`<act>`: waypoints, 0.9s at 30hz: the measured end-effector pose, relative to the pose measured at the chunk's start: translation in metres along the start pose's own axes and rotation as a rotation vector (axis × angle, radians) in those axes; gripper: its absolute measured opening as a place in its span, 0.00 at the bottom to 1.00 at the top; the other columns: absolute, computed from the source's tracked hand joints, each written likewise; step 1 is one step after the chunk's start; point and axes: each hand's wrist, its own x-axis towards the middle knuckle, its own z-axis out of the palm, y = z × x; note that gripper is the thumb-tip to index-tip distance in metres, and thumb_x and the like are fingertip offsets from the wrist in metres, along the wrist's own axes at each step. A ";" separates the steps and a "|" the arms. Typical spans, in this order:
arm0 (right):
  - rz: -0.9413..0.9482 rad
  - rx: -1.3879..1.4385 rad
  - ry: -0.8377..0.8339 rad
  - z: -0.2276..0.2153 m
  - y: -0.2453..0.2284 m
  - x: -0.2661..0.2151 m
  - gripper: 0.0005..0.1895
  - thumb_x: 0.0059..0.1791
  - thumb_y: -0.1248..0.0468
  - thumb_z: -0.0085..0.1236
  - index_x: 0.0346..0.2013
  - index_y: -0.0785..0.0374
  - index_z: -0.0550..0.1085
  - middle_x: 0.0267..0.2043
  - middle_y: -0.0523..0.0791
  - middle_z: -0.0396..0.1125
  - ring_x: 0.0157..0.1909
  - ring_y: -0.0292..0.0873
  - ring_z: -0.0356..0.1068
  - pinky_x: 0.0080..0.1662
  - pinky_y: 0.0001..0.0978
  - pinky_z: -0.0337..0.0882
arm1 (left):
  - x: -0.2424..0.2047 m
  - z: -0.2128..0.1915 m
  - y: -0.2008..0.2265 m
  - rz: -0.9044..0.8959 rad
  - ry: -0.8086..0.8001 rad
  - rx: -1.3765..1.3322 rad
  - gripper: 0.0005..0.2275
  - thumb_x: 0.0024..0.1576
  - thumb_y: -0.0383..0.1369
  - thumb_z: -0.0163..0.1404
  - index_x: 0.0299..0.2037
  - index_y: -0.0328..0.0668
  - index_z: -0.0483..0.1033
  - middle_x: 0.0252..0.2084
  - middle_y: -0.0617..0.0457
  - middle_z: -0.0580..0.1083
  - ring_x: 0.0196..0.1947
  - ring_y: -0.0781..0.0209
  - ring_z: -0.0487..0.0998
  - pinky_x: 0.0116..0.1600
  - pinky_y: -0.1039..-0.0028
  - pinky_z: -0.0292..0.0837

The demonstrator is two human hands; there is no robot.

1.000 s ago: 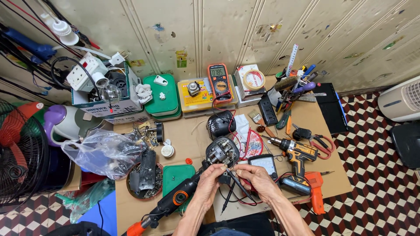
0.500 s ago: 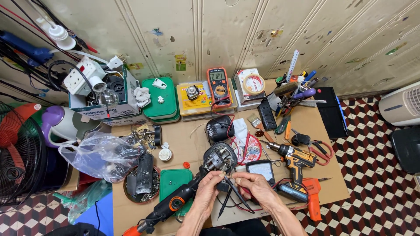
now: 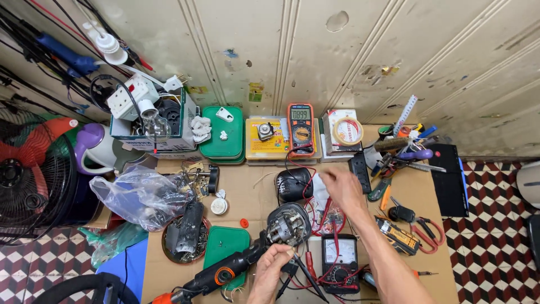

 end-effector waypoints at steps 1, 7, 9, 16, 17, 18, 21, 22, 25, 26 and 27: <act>-0.209 0.177 0.250 -0.003 -0.014 0.017 0.14 0.51 0.57 0.56 0.42 0.64 0.80 0.44 0.52 0.75 0.45 0.56 0.75 0.47 0.44 0.73 | 0.007 -0.006 -0.011 0.014 -0.001 0.014 0.08 0.57 0.31 0.53 0.42 0.35 0.78 0.37 0.53 0.80 0.38 0.70 0.77 0.47 0.79 0.70; -0.276 0.044 0.259 0.005 -0.038 0.116 0.12 0.49 0.58 0.61 0.40 0.62 0.82 0.41 0.53 0.71 0.44 0.57 0.73 0.47 0.49 0.71 | 0.027 -0.028 -0.041 0.036 -0.030 -0.006 0.06 0.57 0.27 0.54 0.42 0.34 0.78 0.38 0.50 0.81 0.41 0.68 0.80 0.52 0.77 0.73; -0.278 0.004 0.232 0.014 -0.031 0.132 0.12 0.48 0.58 0.62 0.40 0.62 0.82 0.42 0.53 0.71 0.45 0.57 0.72 0.48 0.49 0.71 | 0.035 -0.034 -0.053 0.065 -0.045 -0.026 0.05 0.57 0.26 0.55 0.41 0.32 0.78 0.38 0.47 0.81 0.41 0.65 0.80 0.53 0.75 0.73; -0.220 -0.050 0.135 0.032 -0.017 0.146 0.15 0.44 0.56 0.66 0.39 0.62 0.81 0.43 0.52 0.72 0.46 0.56 0.73 0.48 0.49 0.71 | 0.045 -0.051 -0.079 0.038 -0.023 -0.058 0.05 0.55 0.21 0.56 0.40 0.30 0.77 0.38 0.45 0.81 0.42 0.60 0.83 0.54 0.70 0.76; -0.217 -0.050 0.134 0.033 -0.017 0.145 0.15 0.44 0.56 0.66 0.39 0.62 0.81 0.43 0.52 0.72 0.46 0.56 0.73 0.48 0.49 0.71 | 0.045 -0.052 -0.079 0.035 -0.023 -0.058 0.05 0.55 0.21 0.56 0.40 0.30 0.77 0.38 0.45 0.81 0.42 0.60 0.83 0.54 0.70 0.76; -0.228 -0.044 0.160 0.034 -0.017 0.145 0.15 0.44 0.56 0.66 0.39 0.62 0.81 0.43 0.52 0.72 0.46 0.55 0.73 0.47 0.49 0.71 | 0.045 -0.054 -0.079 0.024 -0.013 -0.054 0.05 0.55 0.21 0.56 0.40 0.31 0.77 0.39 0.46 0.82 0.42 0.61 0.82 0.54 0.70 0.76; -0.262 -0.029 0.204 0.038 -0.016 0.145 0.14 0.45 0.56 0.67 0.37 0.64 0.79 0.41 0.52 0.72 0.45 0.55 0.73 0.47 0.49 0.71 | 0.045 -0.057 -0.077 0.004 -0.019 -0.030 0.05 0.55 0.21 0.56 0.41 0.31 0.78 0.39 0.47 0.82 0.43 0.64 0.82 0.55 0.72 0.75; -0.288 -0.022 0.221 0.040 -0.016 0.145 0.14 0.45 0.56 0.67 0.36 0.64 0.79 0.40 0.52 0.71 0.45 0.55 0.72 0.47 0.49 0.71 | 0.044 -0.059 -0.077 -0.002 -0.035 -0.011 0.05 0.56 0.22 0.56 0.41 0.32 0.78 0.40 0.48 0.81 0.43 0.66 0.81 0.55 0.74 0.74; -0.259 -0.015 0.234 0.040 -0.022 0.142 0.13 0.45 0.57 0.67 0.35 0.64 0.78 0.40 0.52 0.71 0.44 0.56 0.72 0.45 0.50 0.71 | 0.043 -0.058 -0.073 -0.035 -0.003 0.005 0.06 0.55 0.22 0.57 0.41 0.32 0.78 0.40 0.48 0.81 0.43 0.65 0.82 0.55 0.74 0.75; -0.258 -0.015 0.233 0.040 -0.022 0.142 0.13 0.45 0.57 0.67 0.35 0.64 0.78 0.40 0.52 0.71 0.44 0.56 0.72 0.45 0.50 0.71 | 0.044 -0.059 -0.074 -0.036 -0.002 0.006 0.06 0.55 0.22 0.57 0.41 0.32 0.78 0.40 0.48 0.81 0.43 0.65 0.82 0.55 0.74 0.75; -0.265 -0.010 0.237 0.040 -0.023 0.141 0.13 0.46 0.58 0.67 0.35 0.64 0.78 0.39 0.52 0.70 0.43 0.56 0.72 0.45 0.50 0.70 | 0.044 -0.060 -0.075 -0.043 -0.007 0.021 0.05 0.56 0.23 0.57 0.41 0.33 0.79 0.40 0.48 0.81 0.43 0.66 0.81 0.55 0.74 0.75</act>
